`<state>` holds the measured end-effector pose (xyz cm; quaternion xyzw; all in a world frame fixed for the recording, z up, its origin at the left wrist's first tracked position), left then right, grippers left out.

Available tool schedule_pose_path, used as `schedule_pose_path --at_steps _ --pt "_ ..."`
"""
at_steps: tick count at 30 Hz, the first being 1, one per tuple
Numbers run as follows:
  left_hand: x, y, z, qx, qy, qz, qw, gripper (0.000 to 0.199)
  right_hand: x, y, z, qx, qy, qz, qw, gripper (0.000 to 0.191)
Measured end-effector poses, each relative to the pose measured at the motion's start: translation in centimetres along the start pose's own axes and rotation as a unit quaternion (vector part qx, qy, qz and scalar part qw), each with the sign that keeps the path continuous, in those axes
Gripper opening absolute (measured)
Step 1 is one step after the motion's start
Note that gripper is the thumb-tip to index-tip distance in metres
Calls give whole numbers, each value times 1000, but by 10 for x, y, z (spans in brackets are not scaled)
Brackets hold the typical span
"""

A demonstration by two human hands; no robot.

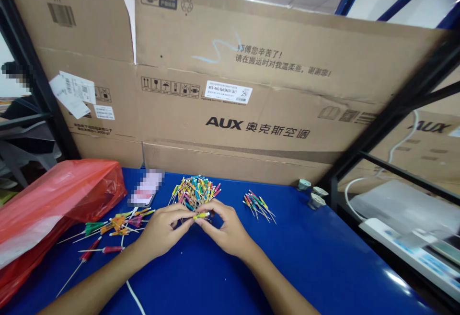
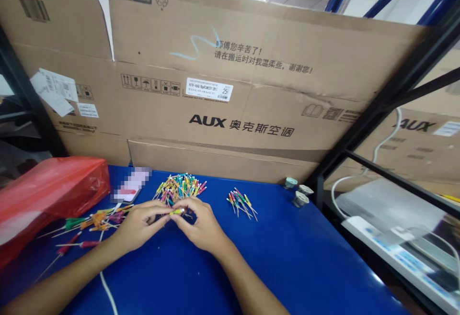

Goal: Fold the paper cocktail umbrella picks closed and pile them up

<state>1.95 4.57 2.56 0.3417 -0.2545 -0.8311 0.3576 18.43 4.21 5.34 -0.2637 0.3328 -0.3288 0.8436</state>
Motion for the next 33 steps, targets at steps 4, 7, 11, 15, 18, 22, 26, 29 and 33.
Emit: schedule_pose_path --at_steps 4,7,11,15,18,22,26,29,33 --pt "1 1 -2 -17 -11 -11 1000 26 0 0 -3 -4 -27 4 1000 14" --pt "2 -1 -3 -29 -9 -19 999 25 0 3 -4 -4 -26 -6 1000 13" --pt "3 -3 -4 -58 -24 -50 997 23 0 5 -6 -19 -30 -16 999 11" --pt "4 -1 -4 -108 -39 -69 991 24 1 4 -6 -22 -31 -19 999 9" --pt "4 1 -4 -143 -40 -82 986 23 1 3 -6 -13 -35 -18 999 6" --pt "4 5 -3 -190 -13 -117 975 20 1 3 -4 -10 -41 -13 999 4" --pt "7 10 0 -206 30 -164 964 16 0 3 -4 -7 -38 -9 999 4" --pt "8 11 1 -215 32 -170 961 14 0 3 -7 -15 -43 -10 999 8" --pt "7 11 2 -212 31 -170 962 14 0 5 -8 -24 -46 -21 998 8"
Point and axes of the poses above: each hand's wrist, its own x-axis away from the middle knuckle, its own z-axis out of the back of the hand, y = z × x, the point moved 6 cm from there along -x, towards the middle knuckle, and after that the axes turned 8 degrees about -y, right-handed, at the moved point
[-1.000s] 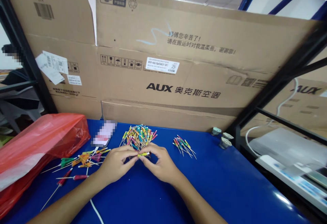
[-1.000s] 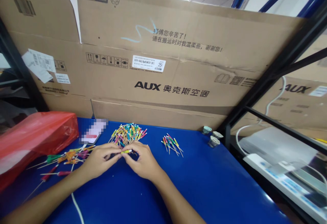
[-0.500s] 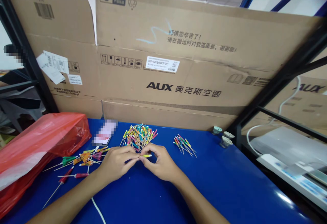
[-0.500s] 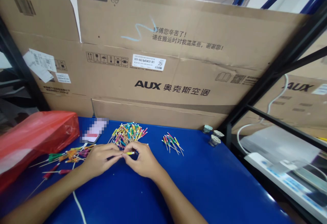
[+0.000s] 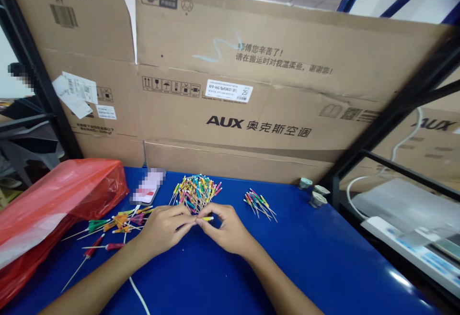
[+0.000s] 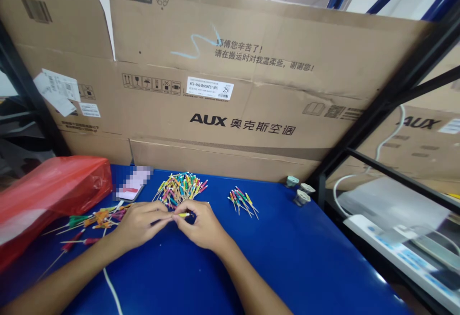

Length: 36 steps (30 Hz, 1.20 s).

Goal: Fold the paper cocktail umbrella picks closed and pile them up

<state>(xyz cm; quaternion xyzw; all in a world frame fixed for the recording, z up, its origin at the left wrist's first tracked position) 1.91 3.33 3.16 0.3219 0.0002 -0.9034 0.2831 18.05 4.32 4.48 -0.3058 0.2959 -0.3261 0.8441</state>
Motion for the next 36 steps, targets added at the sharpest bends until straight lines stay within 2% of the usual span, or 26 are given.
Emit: schedule_pose_path --at_steps 9,16,26,30,36 --pt "1 -4 2 -10 0 1 1000 14 2 1 8 0 14 11 1000 4" --pt "3 -14 6 10 -1 26 1000 14 2 10 15 -32 52 5 998 4" --pt "2 -19 8 0 -40 16 999 16 3 16 16 -39 8 -11 999 6" --pt "3 -20 5 -1 -64 -10 998 17 2 15 9 -43 -20 -23 999 18" --pt "3 -19 4 -9 -72 -31 997 17 0 16 0 -39 -39 -33 998 15"
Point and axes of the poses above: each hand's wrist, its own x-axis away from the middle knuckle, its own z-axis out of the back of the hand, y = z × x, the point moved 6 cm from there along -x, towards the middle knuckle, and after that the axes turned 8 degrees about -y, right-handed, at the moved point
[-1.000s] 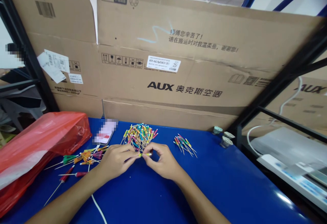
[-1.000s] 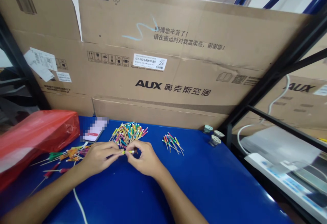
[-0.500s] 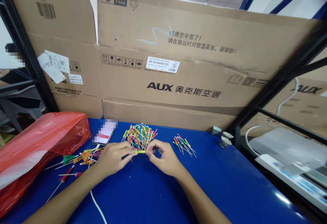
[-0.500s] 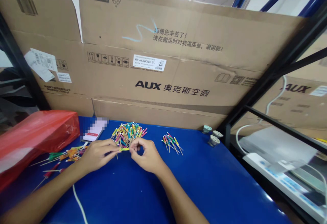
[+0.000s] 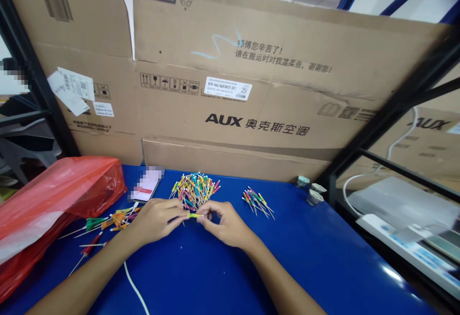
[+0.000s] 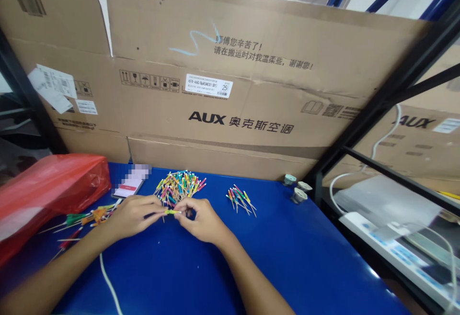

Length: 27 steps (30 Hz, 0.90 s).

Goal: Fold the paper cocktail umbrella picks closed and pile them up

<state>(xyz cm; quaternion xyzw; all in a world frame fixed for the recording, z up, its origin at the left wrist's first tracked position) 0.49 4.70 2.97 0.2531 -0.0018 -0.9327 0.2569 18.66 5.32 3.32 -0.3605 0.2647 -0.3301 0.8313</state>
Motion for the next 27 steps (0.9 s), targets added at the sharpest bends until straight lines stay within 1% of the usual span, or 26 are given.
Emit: schedule_pose_path --at_steps 6,13,18,20,22,25,27 --pt "1 -3 4 -19 -13 -1 1000 17 1 7 7 0 12 -1 1000 11" --pt "1 -3 13 30 22 4 999 19 1 10 2 1 -2 -9 1000 12" --pt "2 -8 10 48 -3 26 998 18 0 13 8 -12 17 -20 1000 14" --pt "2 -13 9 65 12 61 996 18 1 13 10 -21 18 -25 999 13" --pt "2 -20 8 100 35 121 987 20 1 14 6 -23 -5 -27 999 11" --pt "3 -26 -3 190 43 212 958 25 1 12 -5 -7 -51 -20 998 9" --pt "2 -25 -14 261 29 240 935 29 0 10 -9 18 -58 -13 998 9"
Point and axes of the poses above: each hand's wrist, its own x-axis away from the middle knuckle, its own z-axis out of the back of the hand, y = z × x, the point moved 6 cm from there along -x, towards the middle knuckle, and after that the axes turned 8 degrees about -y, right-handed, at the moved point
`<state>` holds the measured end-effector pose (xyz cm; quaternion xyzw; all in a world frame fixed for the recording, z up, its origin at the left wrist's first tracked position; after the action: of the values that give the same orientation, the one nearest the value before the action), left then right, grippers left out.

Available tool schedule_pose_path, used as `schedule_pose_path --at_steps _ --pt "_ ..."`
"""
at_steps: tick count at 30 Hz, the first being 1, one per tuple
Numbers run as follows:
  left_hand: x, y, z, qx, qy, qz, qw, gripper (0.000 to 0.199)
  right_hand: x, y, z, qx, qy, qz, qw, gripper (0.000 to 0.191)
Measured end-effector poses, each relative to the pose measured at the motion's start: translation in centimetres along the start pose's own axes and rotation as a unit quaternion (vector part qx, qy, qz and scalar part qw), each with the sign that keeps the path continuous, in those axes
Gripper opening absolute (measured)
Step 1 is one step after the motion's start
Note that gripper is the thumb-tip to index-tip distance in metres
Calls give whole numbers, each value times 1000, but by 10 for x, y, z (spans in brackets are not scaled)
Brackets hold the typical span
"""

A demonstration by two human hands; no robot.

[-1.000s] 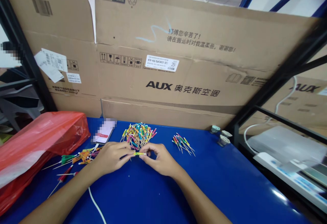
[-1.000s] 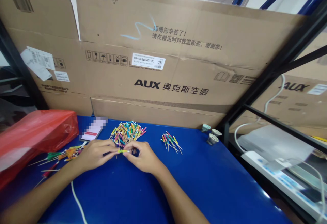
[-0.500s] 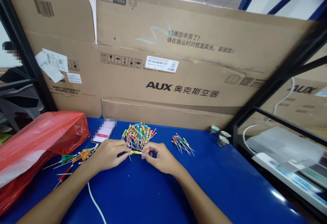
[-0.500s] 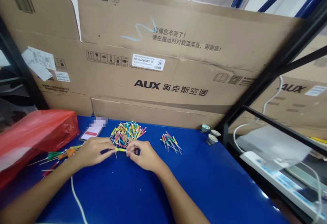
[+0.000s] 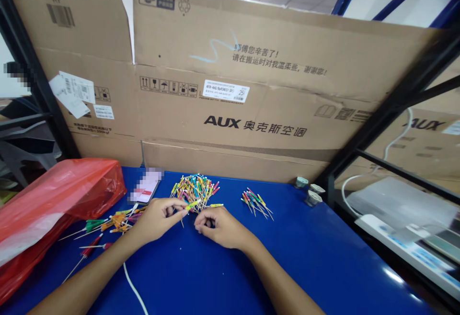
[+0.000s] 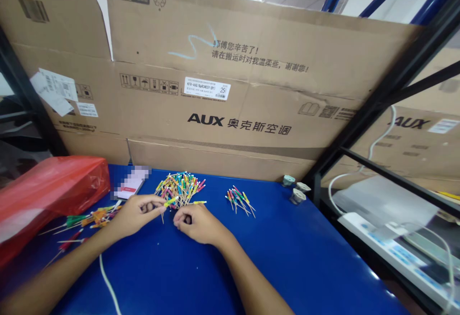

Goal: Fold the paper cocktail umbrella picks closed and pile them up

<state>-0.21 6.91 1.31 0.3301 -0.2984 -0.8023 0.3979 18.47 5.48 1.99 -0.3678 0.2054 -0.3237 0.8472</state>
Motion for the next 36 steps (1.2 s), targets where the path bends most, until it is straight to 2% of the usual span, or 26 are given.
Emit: schedule_pose_path --at_steps 5,9,13,17,24,29,36 --pt "-2 -13 -21 180 -34 47 982 38 -1 -3 9 35 42 7 998 15" --pt "-5 -22 -25 238 -34 67 968 41 1 0 21 28 76 -8 997 22" --pt "-6 -23 -24 259 -30 76 962 41 2 2 25 22 116 -18 993 24" --pt "-6 -18 -26 273 -58 79 957 37 -1 -3 17 9 138 -2 990 23" --pt "-3 -1 -32 256 -119 57 958 30 -5 -13 7 0 132 12 991 20" --pt "-2 3 -34 260 -120 43 957 25 -3 -15 8 -4 118 18 993 21" --pt "-3 -3 -33 238 -101 67 964 26 0 -14 11 6 130 14 991 22"
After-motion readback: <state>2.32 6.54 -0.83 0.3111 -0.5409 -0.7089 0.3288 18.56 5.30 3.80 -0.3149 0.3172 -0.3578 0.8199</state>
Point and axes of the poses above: each hand's wrist, its own x-axis away from the middle knuckle, its own z-axis out of the back of the hand, y = z × x, the point moved 6 cm from there along -x, towards the middle knuckle, and after that the axes turned 8 degrees about -y, right-handed, at the moved point
